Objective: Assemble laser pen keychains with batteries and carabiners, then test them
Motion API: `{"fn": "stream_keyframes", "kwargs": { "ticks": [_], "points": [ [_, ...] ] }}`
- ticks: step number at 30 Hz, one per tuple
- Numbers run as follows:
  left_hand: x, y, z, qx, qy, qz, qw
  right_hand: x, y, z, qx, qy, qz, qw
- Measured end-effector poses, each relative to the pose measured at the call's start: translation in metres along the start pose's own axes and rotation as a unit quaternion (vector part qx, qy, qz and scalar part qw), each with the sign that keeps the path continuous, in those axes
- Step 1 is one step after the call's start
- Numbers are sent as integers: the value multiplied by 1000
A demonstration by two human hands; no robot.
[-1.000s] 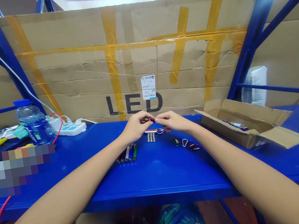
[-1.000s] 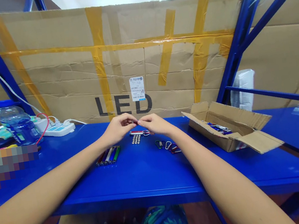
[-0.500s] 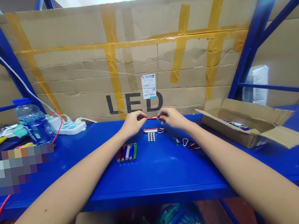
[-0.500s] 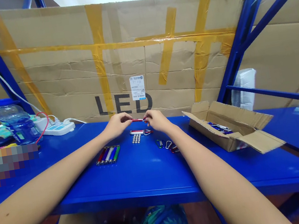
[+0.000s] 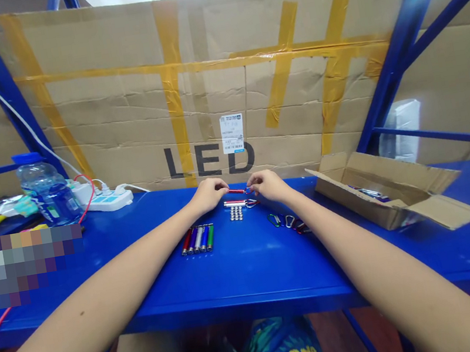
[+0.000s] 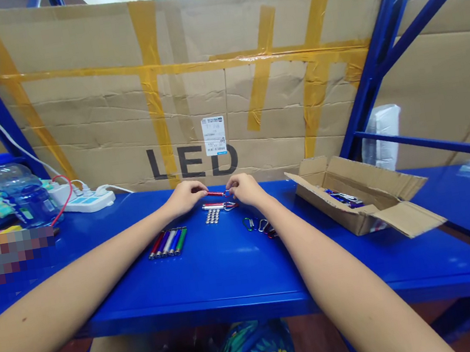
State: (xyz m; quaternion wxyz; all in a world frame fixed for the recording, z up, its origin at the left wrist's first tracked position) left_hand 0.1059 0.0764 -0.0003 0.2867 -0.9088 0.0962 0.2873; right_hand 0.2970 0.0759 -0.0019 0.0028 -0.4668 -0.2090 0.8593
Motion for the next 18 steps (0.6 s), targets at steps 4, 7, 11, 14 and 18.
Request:
{"fn": "stream_keyframes", "kwargs": {
  "ticks": [4, 7, 11, 14, 18],
  "points": [
    [4, -1, 5, -16, -1, 21, 1000, 2, -1, -4, 29, 11, 22, 999],
    [6, -1, 6, -24, -2, 34, 999, 4, 0, -6, 47, 19, 40, 998],
    [6, 1, 6, -34, 4, 38, 999, 5, 1, -6, 53, 38, 53, 996],
    [8, 3, 4, -42, 11, 44, 998, 8, 1, -8, 54, 67, 68, 994],
    [10, 4, 4, -47, 15, 49, 998, 9, 1, -10, 51, 93, 73, 992]
  ]
}}
Point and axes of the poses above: each hand's wrist, its own y-axis away from the middle knuckle, its own x-axis out of the palm, z = x × y, the point moved 5 cm from there along -y, towards the middle knuckle, and after that the axes turned 12 degrees about y, right-handed, at the moved point
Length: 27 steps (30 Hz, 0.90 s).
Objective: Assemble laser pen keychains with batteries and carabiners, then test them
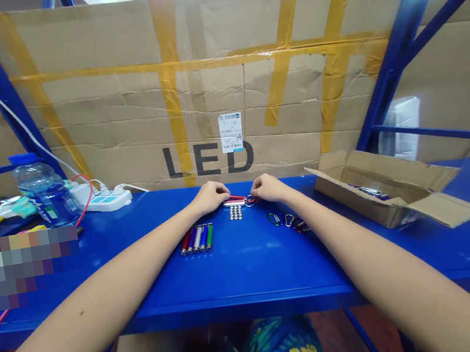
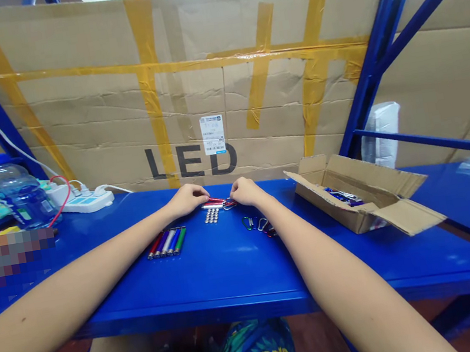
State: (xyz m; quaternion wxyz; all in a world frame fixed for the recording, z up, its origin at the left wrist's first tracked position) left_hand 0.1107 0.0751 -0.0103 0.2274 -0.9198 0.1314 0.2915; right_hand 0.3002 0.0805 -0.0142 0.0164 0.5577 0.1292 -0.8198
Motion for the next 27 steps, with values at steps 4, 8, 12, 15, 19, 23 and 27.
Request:
{"fn": "stream_keyframes", "kwargs": {
  "ticks": [4, 8, 12, 15, 19, 23, 27],
  "points": [
    [1, -1, 4, 1, 8, 5, 1000, 0, 1, 1, -3, 22, 4, 1000],
    [2, -3, 9, 7, 14, 15, 1000, -1, 6, 7, -21, 33, 5, 999],
    [3, -3, 10, 6, 9, 21, 1000, -1, 8, 14, -59, 18, 3, 998],
    [3, -2, 7, 1, 8, 26, 1000, 0, 8, 16, -80, 2, -2, 997],
    [3, 0, 5, 0, 10, 29, 1000, 1, 10, 18, -99, -8, -1, 995],
    [4, 1, 4, 11, 17, 36, 999, 1, 10, 18, -101, -13, -1, 995],
    [5, 0, 4, 20, 18, 53, 998, 2, 8, 15, -103, -22, -6, 994]
  ]
}}
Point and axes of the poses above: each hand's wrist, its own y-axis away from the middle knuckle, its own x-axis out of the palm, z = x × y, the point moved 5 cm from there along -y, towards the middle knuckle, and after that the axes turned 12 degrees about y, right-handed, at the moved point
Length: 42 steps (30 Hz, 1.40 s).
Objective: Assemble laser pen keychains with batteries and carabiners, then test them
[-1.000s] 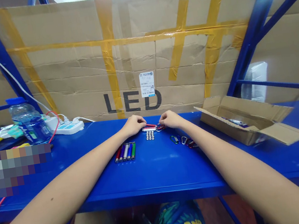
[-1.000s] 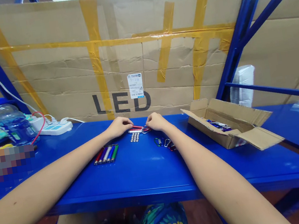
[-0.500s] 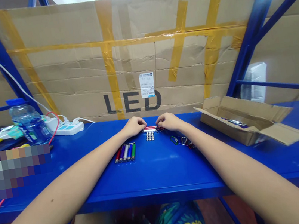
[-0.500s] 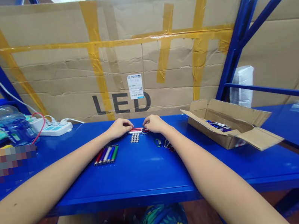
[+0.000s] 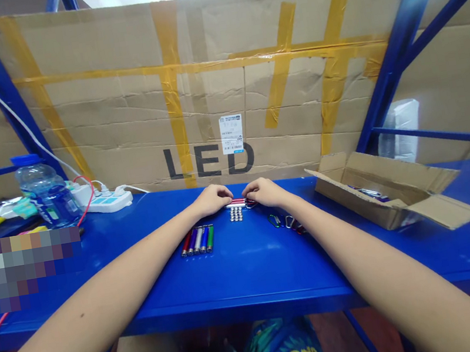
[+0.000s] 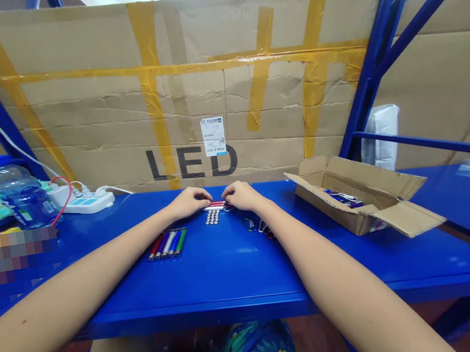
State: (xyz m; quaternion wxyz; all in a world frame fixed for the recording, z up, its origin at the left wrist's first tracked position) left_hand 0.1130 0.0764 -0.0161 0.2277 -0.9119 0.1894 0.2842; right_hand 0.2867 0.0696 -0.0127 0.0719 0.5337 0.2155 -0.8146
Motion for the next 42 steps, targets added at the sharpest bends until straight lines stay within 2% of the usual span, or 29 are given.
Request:
{"fn": "stream_keyframes", "kwargs": {
  "ticks": [5, 14, 21, 24, 37, 42],
  "points": [
    [1, 0, -3, 1, -7, 34, 999, -3, 0, -3, 31, 0, -6, 1000],
    [-4, 3, -6, -9, -47, 38, 998, -4, 1, -15, 59, -6, -2, 998],
    [-1, 6, -9, 7, -35, 73, 997, -1, 3, -7, -20, 4, 10, 1000],
    [-1, 7, -10, 7, -46, 80, 996, -2, 5, -1, -29, 16, 23, 999],
    [-1, 6, -9, -1, -40, 63, 997, -2, 4, -1, -29, 4, 11, 1000],
    [-17, 10, -16, 2, -60, 40, 997, -13, 9, 9, -26, 24, -35, 999]
  ]
}}
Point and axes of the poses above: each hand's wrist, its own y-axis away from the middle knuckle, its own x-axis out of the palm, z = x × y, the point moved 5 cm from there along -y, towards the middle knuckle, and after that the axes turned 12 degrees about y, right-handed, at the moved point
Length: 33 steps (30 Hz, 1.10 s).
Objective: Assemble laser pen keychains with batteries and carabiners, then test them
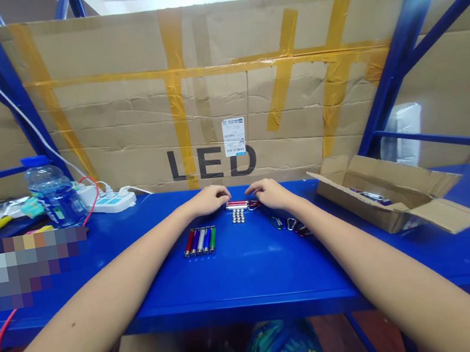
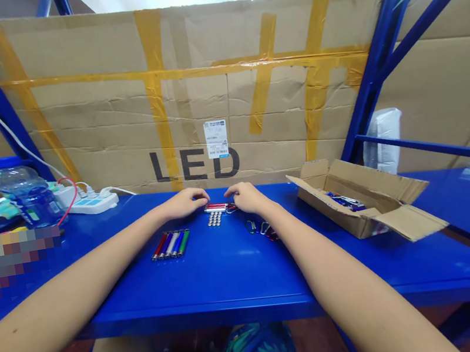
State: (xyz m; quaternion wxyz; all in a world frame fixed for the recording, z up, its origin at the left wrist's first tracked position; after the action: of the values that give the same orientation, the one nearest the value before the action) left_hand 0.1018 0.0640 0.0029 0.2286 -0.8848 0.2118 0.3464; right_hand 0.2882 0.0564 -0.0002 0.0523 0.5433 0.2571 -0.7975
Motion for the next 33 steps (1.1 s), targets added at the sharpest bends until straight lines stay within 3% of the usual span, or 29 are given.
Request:
{"fn": "stream_keyframes", "kwargs": {
  "ticks": [4, 6, 8, 11, 17, 25, 33],
  "points": [
    [-24, 16, -15, -11, -10, 57, 998, -15, 17, 36, -71, -13, -45, 996],
    [-34, 26, -23, -14, -15, 75, 997, -15, 31, 64, -142, -44, -7, 989],
    [-33, 35, -29, -35, -20, 139, 990, -9, 45, 89, -195, -53, 52, 978],
    [-26, 43, -31, -70, -41, 200, 976, 1, 58, 112, -216, -42, 121, 968],
    [-15, 45, -34, -91, -93, 252, 959, 11, 59, 119, -253, -46, 144, 956],
    [-11, 39, -29, -73, -102, 233, 964, 13, 58, 121, -263, 15, 121, 957],
    [-6, 36, -25, -70, -85, 220, 969, 17, 58, 129, -196, 118, 72, 971]
  ]
}}
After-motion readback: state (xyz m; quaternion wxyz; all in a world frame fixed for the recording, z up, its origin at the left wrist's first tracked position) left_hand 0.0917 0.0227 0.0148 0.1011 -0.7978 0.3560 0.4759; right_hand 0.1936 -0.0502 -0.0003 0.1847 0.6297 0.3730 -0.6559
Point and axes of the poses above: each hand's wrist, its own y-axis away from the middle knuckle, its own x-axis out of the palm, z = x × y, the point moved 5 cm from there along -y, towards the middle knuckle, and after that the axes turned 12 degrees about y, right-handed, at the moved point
